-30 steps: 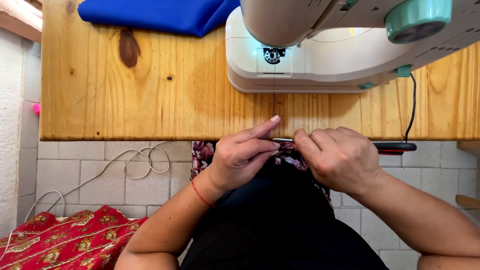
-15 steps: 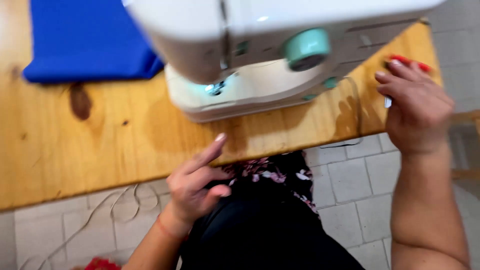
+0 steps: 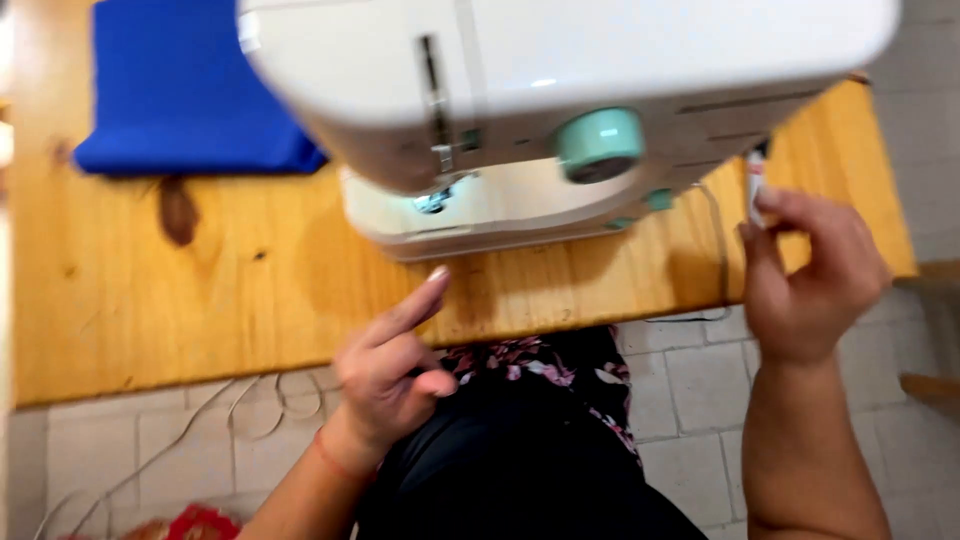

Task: Threading a sewing machine and setting up the bobbin for use.

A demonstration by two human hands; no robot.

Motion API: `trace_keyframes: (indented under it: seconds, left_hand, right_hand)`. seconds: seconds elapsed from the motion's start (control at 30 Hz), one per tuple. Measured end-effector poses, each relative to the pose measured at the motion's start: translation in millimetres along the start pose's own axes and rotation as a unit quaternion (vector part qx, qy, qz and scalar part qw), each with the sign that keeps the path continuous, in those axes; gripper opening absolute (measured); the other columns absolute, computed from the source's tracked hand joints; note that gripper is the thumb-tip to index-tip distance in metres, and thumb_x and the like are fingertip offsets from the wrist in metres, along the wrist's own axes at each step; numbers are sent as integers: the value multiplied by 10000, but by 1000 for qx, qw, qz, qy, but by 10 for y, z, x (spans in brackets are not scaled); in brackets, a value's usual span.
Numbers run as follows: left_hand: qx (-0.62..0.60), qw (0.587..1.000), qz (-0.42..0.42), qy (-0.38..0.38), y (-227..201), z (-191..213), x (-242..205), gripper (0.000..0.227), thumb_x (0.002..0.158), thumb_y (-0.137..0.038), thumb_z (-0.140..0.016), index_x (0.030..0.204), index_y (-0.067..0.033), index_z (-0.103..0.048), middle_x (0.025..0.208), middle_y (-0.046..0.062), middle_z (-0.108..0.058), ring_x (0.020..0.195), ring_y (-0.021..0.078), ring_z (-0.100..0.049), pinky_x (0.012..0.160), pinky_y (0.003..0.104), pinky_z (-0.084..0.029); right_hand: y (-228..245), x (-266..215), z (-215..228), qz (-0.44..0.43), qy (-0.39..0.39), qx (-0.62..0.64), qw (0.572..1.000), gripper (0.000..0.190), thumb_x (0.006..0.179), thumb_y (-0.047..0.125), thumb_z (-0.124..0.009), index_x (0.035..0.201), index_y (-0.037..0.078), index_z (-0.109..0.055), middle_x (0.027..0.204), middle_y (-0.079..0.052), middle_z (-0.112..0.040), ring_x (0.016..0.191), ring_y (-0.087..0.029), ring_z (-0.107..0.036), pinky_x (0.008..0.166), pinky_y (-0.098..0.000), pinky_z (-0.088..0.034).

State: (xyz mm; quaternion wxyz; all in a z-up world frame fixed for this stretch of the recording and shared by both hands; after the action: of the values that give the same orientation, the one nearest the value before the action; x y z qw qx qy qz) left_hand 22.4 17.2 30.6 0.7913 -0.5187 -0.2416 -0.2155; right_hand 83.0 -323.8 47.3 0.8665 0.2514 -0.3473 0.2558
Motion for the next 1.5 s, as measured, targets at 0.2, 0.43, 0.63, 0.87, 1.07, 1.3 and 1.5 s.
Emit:
trace_keyframes:
  seconds: [0.2, 0.43, 0.63, 0.87, 1.07, 1.3, 1.5]
  left_hand:
    - [-91, 996, 6, -9, -33, -47, 77, 655, 1015, -548, -441, 621, -27, -480, 1328, 378, -564, 1160, 382, -709, 962, 400, -645]
    - [-152, 985, 14, -76, 56, -34, 82, 622, 934, -607, -621, 578, -109, -510, 1314, 264, -675, 1114, 395, -725, 867, 374, -619]
    - [-145, 988, 11, -53, 55, -32, 94, 615, 934, -622, -608, 584, -125, -519, 1338, 240, -672, 1104, 378, -739, 827, 365, -630]
    - [-70, 997, 30, -2, -11, 68, 161, 503, 975, -579, -554, 1091, -107, -684, 1361, 201, -658, 979, 329, -766, 756, 368, -630]
    - [-74, 991, 96, 50, -5, 74, 347, 450, 942, -67, -694, 1375, -46, -573, 1152, 184, -745, 904, 360, -772, 728, 426, -625]
    - [-63, 985, 159, -7, 216, 27, 371, 147, 888, -116, -772, 1034, -134, -760, 776, 16, -742, 613, 130, -668, 547, 238, -549]
    - [-64, 985, 141, -76, 193, 92, 409, 50, 897, -88, -757, 926, -122, -780, 650, 8, -572, 574, 114, -565, 527, 247, -507]
  right_hand:
    - [1250, 171, -824, -52, 103, 231, 966, 480, 791, 317, -851, 1101, -11, -685, 1073, -162, -739, 994, -288, -718, 921, -383, -591]
    - [1425, 231, -1192, -104, 38, 272, 956, 447, 796, 284, -903, 1072, -2, -700, 960, -99, -692, 752, -226, -696, 613, -291, -541]
    - [1478, 360, -1150, -91, 15, 257, 962, 86, 891, 76, -813, 934, 26, -758, 857, -92, -730, 671, -246, -695, 566, -294, -534]
    - [1498, 492, -1048, -21, 12, 248, 969, 65, 904, -16, -759, 851, 11, -734, 824, -124, -723, 709, -340, -700, 616, -372, -560]
    - [1488, 547, -994, 50, 16, 196, 979, 58, 913, 37, -770, 863, 65, -774, 866, -87, -739, 739, -313, -711, 660, -392, -578]
    - [1496, 626, -1009, 73, 2, 188, 980, 88, 924, -11, -754, 849, 29, -776, 855, -145, -727, 730, -374, -693, 619, -453, -566]
    - [1501, 689, -1058, 79, -12, 191, 978, 98, 919, -9, -781, 832, 35, -776, 847, -129, -732, 690, -349, -684, 608, -432, -572]
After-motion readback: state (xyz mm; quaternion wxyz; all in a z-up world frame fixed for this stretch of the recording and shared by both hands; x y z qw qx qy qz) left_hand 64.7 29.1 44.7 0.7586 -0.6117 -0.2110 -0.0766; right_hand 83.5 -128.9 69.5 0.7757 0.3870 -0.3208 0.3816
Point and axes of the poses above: each hand's wrist, its own x-axis towards the middle knuckle, its own z-axis out of the back of the hand, y = z × x, the point moved 5 cm from there along x, towards the middle knuckle
